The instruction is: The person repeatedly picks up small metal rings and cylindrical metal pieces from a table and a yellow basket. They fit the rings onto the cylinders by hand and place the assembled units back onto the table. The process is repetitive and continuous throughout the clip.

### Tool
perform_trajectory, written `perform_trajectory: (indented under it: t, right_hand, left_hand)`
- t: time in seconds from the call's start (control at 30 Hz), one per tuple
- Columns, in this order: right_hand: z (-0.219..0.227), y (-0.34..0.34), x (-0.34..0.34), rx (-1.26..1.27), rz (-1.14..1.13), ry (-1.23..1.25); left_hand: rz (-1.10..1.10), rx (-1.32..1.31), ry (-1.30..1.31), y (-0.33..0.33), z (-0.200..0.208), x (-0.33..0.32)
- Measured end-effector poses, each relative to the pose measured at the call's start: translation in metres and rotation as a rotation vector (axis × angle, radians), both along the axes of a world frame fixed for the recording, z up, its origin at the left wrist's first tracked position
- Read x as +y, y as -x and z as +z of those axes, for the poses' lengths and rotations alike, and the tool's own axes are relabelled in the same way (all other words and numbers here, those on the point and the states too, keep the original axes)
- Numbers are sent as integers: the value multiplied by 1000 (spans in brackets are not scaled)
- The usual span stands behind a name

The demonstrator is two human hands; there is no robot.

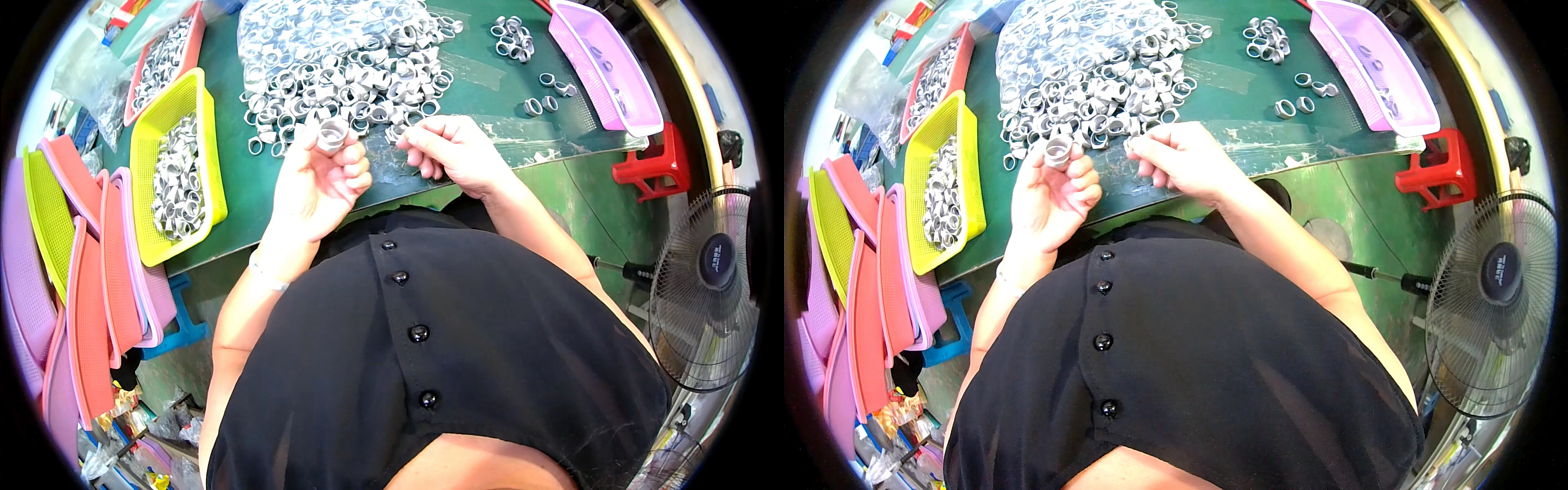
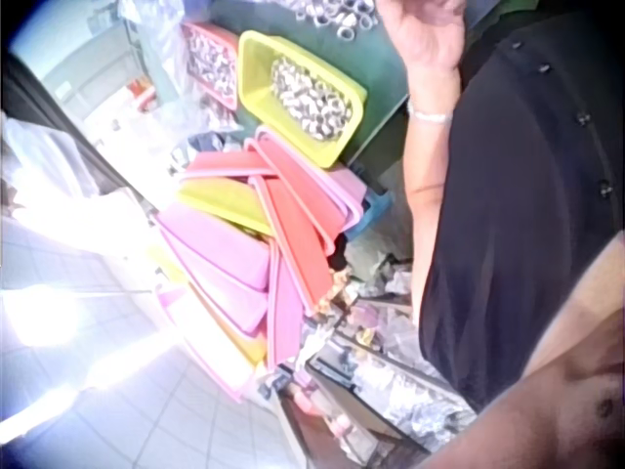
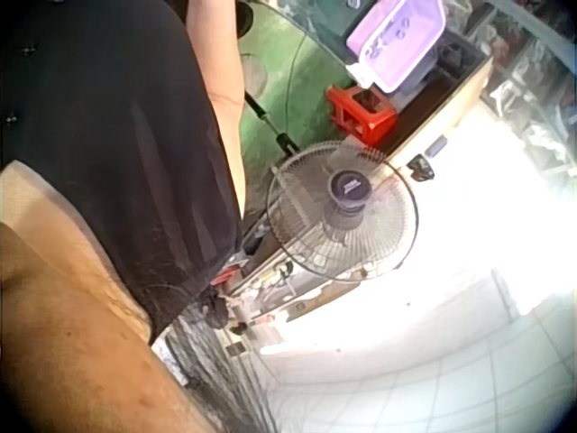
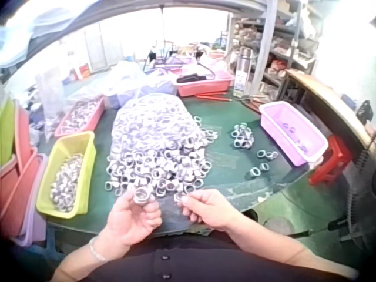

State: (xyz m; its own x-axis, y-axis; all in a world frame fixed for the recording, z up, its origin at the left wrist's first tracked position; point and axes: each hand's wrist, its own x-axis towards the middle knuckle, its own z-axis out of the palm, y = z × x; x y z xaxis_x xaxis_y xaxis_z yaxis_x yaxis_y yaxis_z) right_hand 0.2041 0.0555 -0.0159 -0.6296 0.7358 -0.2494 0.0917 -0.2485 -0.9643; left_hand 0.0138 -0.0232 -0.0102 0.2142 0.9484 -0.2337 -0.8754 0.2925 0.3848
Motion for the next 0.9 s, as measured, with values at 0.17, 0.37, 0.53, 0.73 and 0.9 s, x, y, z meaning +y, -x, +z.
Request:
perform_trajectory:
  t: [0.17,0.37,0.53,0.73,0.9]
  right_hand:
    - [-8,-4,4,-144,-137,-386]
    - [-15,0,5,-291,-85,-947]
    - [-13,5,0,-454,-24,-1079]
    - [-14,-1,5,-350,-2,-1087]
    - [-12,-13,9,-242,4,-831]
  left_hand:
    - [522,565,-187,45,33,-23]
    - [1121,2249,-30,126,50,-40]
    - [663,2144,-289,73,26,-23]
    - [160,2027,-697,-14,-6,9]
    - [193,2155,-561,-35,-17,26]
